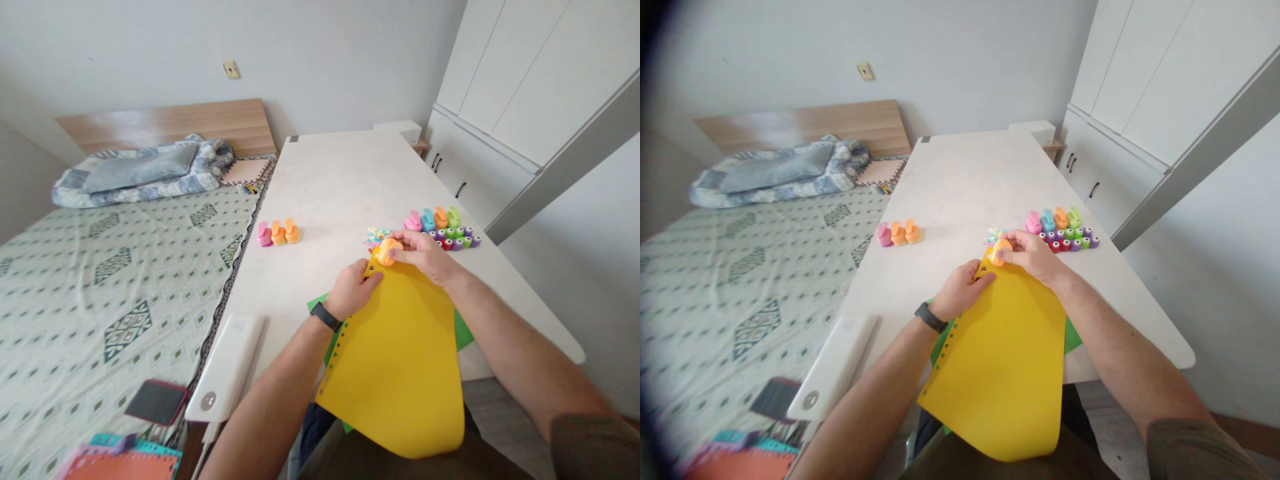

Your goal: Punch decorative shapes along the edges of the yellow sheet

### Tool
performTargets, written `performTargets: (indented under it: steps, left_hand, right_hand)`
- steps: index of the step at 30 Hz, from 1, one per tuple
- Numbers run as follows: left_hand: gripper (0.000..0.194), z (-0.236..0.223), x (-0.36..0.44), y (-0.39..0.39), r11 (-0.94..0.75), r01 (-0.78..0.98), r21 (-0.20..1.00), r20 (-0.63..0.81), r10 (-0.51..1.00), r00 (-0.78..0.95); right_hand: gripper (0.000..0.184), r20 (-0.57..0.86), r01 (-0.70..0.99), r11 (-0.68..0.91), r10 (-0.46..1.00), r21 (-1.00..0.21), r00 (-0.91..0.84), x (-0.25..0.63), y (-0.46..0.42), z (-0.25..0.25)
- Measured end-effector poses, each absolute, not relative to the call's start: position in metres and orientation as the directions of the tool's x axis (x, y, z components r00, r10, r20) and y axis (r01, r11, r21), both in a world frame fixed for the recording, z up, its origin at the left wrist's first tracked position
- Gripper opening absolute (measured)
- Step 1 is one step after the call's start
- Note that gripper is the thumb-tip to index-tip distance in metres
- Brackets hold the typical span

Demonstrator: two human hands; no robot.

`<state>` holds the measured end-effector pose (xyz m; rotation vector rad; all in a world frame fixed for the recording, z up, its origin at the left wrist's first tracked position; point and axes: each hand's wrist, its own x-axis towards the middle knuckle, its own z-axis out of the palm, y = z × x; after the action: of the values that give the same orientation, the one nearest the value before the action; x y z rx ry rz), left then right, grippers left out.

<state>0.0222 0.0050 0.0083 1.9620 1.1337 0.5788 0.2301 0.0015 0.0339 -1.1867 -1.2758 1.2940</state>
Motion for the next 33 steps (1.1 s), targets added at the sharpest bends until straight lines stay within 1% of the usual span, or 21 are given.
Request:
performTargets:
  steps: [4,7,12,16,22,26,30,33]
  left_hand:
    - [0.027,0.01,0.021,0.006,-0.292,0.492,0.821,0.003,0.862,0.507]
    - [0.027,0.011,0.021,0.005,-0.287,0.488,0.825,-0.004,0.859,0.512]
    - [0.026,0.012,0.02,0.004,-0.284,0.469,0.836,0.001,0.857,0.516]
    - [0.028,0.012,0.019,0.005,-0.278,0.472,0.837,-0.005,0.858,0.513]
    - [0.031,0.011,0.013,0.011,-0.237,0.479,0.845,-0.048,0.86,0.509]
    - [0.032,0.011,0.007,0.015,-0.204,0.493,0.846,-0.096,0.851,0.516]
    - [0.032,0.013,0.002,0.017,-0.192,0.513,0.837,-0.13,0.84,0.527]
    - [0.033,0.014,0.0,0.019,-0.18,0.517,0.837,-0.143,0.84,0.524]
  right_hand:
    - [0.046,0.019,0.045,0.023,0.996,-0.999,-0.092,0.237,0.0,0.04]
    - [0.045,0.067,0.025,0.067,0.998,-0.997,-0.015,0.244,0.004,0.04]
    - [0.038,0.108,-0.02,0.111,0.987,-0.994,0.115,0.254,0.008,0.034]
    - [0.036,0.116,-0.034,0.122,0.981,-0.992,0.153,0.258,0.006,0.029]
    - [0.04,0.114,-0.052,0.125,0.977,-0.991,0.18,0.263,0.005,0.028]
    - [0.048,0.185,0.002,0.188,0.96,-0.982,0.21,0.261,0.007,0.026]
    - [0.054,0.209,0.113,0.191,0.963,-0.975,0.172,0.258,0.012,0.017]
    - [0.056,0.23,0.15,0.202,0.951,-0.968,0.206,0.258,0.015,0.011]
